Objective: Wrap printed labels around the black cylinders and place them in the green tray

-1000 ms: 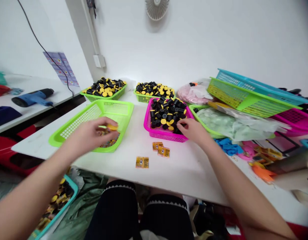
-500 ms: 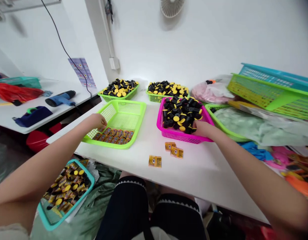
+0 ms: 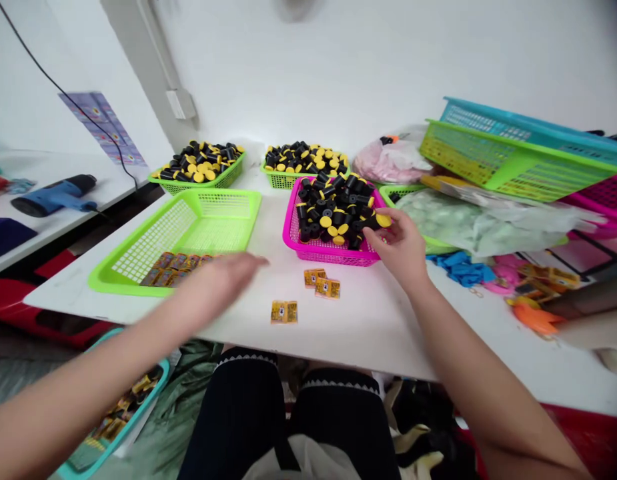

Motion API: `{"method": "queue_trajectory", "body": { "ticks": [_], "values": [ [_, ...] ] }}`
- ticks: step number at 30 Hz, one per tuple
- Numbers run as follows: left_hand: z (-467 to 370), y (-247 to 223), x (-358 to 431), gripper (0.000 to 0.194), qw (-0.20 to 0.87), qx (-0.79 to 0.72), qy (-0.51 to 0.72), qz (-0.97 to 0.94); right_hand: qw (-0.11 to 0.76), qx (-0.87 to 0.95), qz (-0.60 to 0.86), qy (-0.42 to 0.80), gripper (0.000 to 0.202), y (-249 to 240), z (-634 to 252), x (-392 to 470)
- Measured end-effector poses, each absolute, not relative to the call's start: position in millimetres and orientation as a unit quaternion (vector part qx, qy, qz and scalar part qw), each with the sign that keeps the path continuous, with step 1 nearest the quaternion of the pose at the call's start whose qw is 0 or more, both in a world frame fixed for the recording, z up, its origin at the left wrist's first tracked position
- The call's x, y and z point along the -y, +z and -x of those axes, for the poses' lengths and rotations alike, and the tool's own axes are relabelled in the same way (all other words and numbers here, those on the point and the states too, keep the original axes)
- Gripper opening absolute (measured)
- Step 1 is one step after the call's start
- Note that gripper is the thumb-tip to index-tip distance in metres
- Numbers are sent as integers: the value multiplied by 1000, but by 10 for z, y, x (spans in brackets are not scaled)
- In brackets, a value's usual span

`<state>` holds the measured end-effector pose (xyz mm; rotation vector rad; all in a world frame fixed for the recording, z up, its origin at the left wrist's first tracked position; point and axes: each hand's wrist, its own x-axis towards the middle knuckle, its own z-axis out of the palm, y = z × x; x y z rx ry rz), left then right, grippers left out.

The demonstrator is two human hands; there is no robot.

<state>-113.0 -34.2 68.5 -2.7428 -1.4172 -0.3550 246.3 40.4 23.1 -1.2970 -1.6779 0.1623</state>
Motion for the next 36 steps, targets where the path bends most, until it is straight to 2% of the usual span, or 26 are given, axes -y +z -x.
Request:
{"method": "queue_trajectory", "body": {
  "ticks": [2, 4, 8, 12, 16, 19, 23, 27, 31, 36],
  "values": [
    [604, 516, 539, 39, -24, 346, -81, 934, 548, 680, 482, 74, 45, 176, -2436, -346],
    [178, 305, 572, 40, -3, 297, -52, 954, 571, 685, 448, 64, 42, 166, -2412, -297],
    [-277, 6, 366, 41, 83, 302, -16, 950, 531, 723, 442, 1, 35, 210, -2391, -215],
    [-324, -42, 317, 46, 130, 279, 19, 951, 515, 734, 443, -3, 34, 224, -2396, -176],
    [-193, -28, 454, 43, 128, 251, 15, 959, 490, 744, 454, -16, 32, 227, -2383, -152],
    [-59, -8, 513, 44, 21, 290, -26, 956, 489, 743, 456, -20, 30, 236, -2371, -139],
    [101, 100, 446, 52, -167, 373, -195, 892, 542, 721, 431, 26, 31, 207, -2353, -156],
    [128, 264, 227, 21, -286, 386, -337, 809, 608, 677, 384, 154, 35, 134, -2268, -174],
    [25, 250, -7, 5, -455, 364, -361, 728, 606, 666, 363, 241, 37, 126, -2137, -105],
    [-58, 62, -107, 43, -629, 335, -336, 616, 600, 659, 348, 291, 37, 200, -2072, 13]
  ]
}}
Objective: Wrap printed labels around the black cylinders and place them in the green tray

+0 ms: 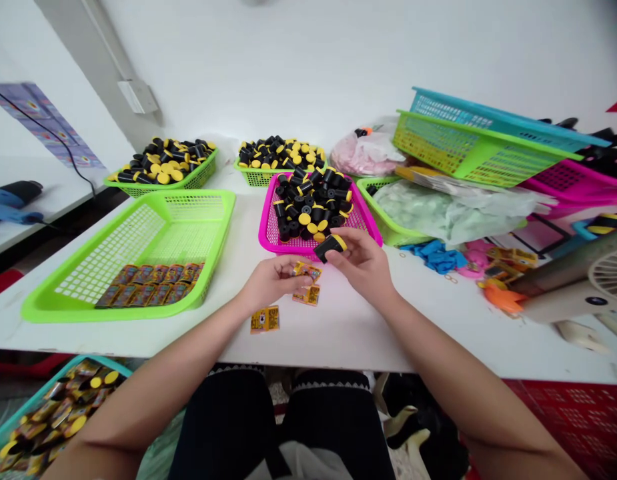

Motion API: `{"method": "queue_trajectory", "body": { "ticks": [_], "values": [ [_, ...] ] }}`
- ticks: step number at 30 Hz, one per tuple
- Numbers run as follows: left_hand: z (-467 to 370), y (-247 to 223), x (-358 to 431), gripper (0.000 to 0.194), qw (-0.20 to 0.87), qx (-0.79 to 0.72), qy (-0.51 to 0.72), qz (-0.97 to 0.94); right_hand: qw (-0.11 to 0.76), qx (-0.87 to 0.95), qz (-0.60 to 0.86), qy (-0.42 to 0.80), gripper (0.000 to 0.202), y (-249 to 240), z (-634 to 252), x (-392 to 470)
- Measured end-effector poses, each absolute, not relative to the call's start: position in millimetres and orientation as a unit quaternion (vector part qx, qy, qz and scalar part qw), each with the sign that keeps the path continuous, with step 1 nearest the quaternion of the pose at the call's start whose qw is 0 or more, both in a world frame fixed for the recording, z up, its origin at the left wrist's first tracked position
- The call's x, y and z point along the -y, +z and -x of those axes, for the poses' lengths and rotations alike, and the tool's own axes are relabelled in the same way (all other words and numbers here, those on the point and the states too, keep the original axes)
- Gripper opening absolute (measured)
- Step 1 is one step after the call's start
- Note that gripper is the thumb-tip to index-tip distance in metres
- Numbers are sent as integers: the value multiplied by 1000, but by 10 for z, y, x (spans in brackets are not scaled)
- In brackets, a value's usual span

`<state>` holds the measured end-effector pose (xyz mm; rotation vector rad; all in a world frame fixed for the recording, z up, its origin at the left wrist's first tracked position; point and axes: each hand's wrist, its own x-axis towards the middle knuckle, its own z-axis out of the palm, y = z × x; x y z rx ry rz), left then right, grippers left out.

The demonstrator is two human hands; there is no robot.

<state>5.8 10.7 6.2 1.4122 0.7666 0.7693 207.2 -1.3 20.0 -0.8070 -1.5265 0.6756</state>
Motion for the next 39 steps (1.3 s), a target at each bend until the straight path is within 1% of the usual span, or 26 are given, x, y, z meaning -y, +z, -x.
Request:
{"method": "queue_trajectory", "body": {
  "ticks": [2, 6, 8, 11, 15, 19, 22, 25, 28, 34, 39],
  "values": [
    [-44, 16, -101, 58, 635, -311, 338, -621, 596, 657, 359, 291, 38, 221, -2078, 28],
    [5, -27, -81, 88, 576, -296, 336, -684, 585, 652, 375, 303, 38, 236, -2102, 29],
    [14, -37, -66, 99, 563, -300, 335, -694, 567, 658, 376, 324, 37, 236, -2107, 34],
    [4, -43, -35, 107, 586, -293, 343, -673, 537, 675, 370, 345, 37, 226, -2102, 49],
    [-19, -51, -17, 106, 610, -290, 361, -643, 531, 681, 357, 356, 35, 203, -2087, 61],
    [-21, -48, -31, 91, 564, -314, 380, -662, 535, 673, 358, 363, 35, 203, -2082, 65],
    [-6, -22, -25, 82, 532, -326, 364, -691, 540, 673, 361, 354, 34, 215, -2086, 64],
    [6, -11, -6, 84, 495, -316, 331, -739, 547, 671, 360, 347, 32, 220, -2095, 57],
    [3, -49, -6, 87, 486, -287, 312, -764, 549, 661, 365, 358, 32, 225, -2105, 54],
    [-14, -169, -70, 86, 478, -252, 351, -765, 518, 666, 366, 392, 31, 248, -2089, 86],
    [-5, -154, -83, 83, 484, -216, 394, -751, 511, 671, 364, 395, 29, 226, -2080, 75]
  ]
}}
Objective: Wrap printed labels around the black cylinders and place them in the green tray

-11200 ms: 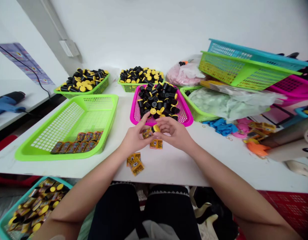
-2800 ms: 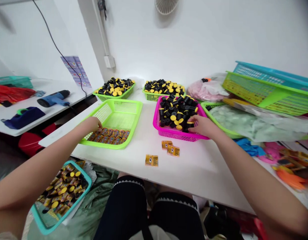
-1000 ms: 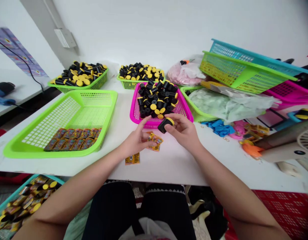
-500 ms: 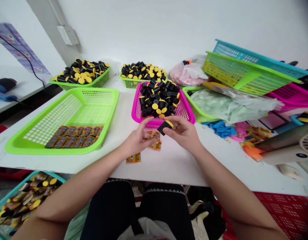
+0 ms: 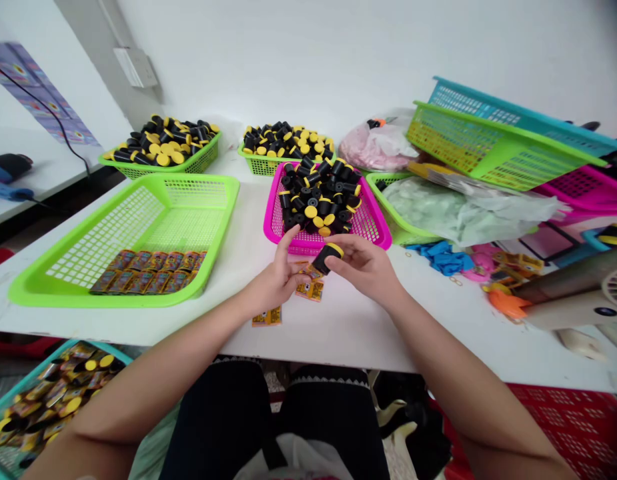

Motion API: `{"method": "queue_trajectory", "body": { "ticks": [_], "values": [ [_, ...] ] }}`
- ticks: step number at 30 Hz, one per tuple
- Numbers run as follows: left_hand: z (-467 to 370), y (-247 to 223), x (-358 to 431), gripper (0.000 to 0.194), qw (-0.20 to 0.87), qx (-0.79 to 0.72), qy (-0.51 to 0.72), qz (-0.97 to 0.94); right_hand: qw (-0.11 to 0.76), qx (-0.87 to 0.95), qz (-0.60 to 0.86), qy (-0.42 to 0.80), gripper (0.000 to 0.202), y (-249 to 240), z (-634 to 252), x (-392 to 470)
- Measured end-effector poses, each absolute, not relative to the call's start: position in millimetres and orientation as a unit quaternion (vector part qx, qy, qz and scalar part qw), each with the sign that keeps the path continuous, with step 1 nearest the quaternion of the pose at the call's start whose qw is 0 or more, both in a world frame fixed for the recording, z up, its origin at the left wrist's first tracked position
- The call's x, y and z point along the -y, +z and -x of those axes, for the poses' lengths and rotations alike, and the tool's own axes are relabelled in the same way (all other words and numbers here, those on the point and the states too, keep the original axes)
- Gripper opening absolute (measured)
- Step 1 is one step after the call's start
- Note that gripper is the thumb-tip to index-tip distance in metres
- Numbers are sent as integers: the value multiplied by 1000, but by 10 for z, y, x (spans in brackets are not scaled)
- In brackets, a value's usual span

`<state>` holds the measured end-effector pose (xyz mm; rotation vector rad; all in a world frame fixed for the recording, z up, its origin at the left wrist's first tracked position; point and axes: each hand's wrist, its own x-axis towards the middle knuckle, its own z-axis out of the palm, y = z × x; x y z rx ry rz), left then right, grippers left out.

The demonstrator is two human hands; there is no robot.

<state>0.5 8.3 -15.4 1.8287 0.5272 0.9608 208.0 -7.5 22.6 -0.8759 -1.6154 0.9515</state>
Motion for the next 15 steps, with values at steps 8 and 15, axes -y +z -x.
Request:
{"method": "queue_trajectory", "body": {
  "ticks": [8, 15],
  "values": [
    [-42, -49, -3, 95, 572, -209, 436, -662, 497, 674, 369, 402, 39, 161, -2077, 36],
    [-44, -27, 29, 104, 555, -263, 453, -647, 476, 732, 337, 352, 21, 155, -1983, 109]
  ]
}}
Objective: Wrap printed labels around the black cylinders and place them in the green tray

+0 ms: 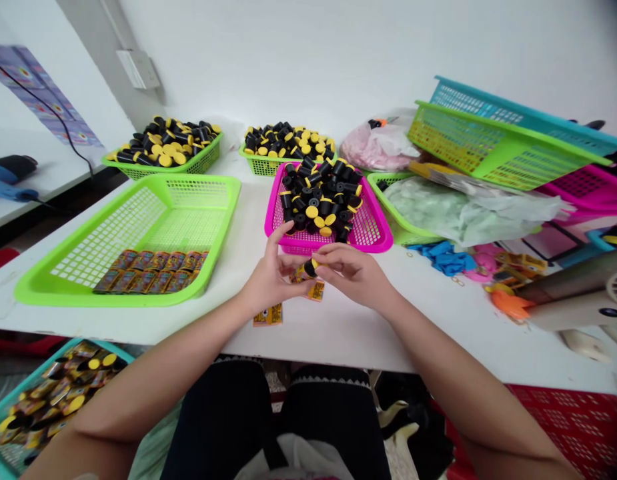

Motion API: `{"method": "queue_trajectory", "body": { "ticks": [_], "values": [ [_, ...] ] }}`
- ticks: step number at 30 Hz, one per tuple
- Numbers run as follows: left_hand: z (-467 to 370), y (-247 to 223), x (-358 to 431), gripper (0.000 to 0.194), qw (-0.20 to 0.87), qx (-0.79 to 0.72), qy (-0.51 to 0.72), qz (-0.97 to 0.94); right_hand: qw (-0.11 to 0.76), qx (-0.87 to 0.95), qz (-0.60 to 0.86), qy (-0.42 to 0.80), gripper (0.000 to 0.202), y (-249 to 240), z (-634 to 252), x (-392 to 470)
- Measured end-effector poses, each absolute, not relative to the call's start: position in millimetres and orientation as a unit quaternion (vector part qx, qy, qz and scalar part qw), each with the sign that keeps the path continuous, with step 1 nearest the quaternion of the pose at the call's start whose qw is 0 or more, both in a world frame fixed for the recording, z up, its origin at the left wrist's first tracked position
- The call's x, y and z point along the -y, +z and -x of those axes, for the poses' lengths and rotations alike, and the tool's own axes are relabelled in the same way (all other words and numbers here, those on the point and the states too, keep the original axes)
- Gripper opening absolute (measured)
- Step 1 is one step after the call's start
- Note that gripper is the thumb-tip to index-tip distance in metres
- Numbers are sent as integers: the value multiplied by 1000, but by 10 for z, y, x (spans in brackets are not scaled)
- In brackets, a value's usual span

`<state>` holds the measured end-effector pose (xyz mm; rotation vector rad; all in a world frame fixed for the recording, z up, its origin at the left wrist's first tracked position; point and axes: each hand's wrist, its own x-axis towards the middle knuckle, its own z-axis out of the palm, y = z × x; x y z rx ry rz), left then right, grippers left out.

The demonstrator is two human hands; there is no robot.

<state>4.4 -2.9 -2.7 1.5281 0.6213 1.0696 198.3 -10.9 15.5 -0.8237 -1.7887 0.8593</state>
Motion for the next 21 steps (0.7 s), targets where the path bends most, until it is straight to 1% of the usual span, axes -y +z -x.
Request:
{"method": "queue_trajectory", "body": {
  "ticks": [3, 6, 8, 11, 13, 14, 16, 17, 19, 21],
  "values": [
    [-52, -41, 28, 98, 508, -289, 460, -669, 480, 714, 420, 288, 26, 159, -1910, 166],
    [-59, -80, 53, 82, 413, -345, 439, -719, 477, 682, 497, 248, 32, 141, -1842, 211],
    [-57, -120, 71, 65, 333, -365, 421, -761, 477, 657, 515, 275, 38, 135, -1812, 233],
    [-43, -183, 64, 39, 212, -327, 414, -822, 475, 618, 522, 346, 47, 151, -1789, 258],
    [-31, -215, 37, 27, 144, -288, 408, -854, 471, 601, 530, 369, 49, 169, -1787, 263],
    [-27, -227, 23, 25, 121, -275, 404, -864, 469, 596, 534, 372, 50, 176, -1792, 259],
    [-26, -244, 5, 26, 112, -277, 403, -865, 459, 601, 534, 378, 50, 182, -1818, 238],
    [-30, -247, 4, 28, 130, -296, 408, -854, 458, 610, 528, 373, 49, 182, -1837, 224],
    [-46, -233, 18, 39, 201, -349, 437, -804, 474, 644, 506, 324, 43, 182, -1880, 198],
    [-69, -183, 44, 56, 288, -389, 486, -728, 484, 716, 452, 220, 32, 178, -1905, 184]
  ]
}}
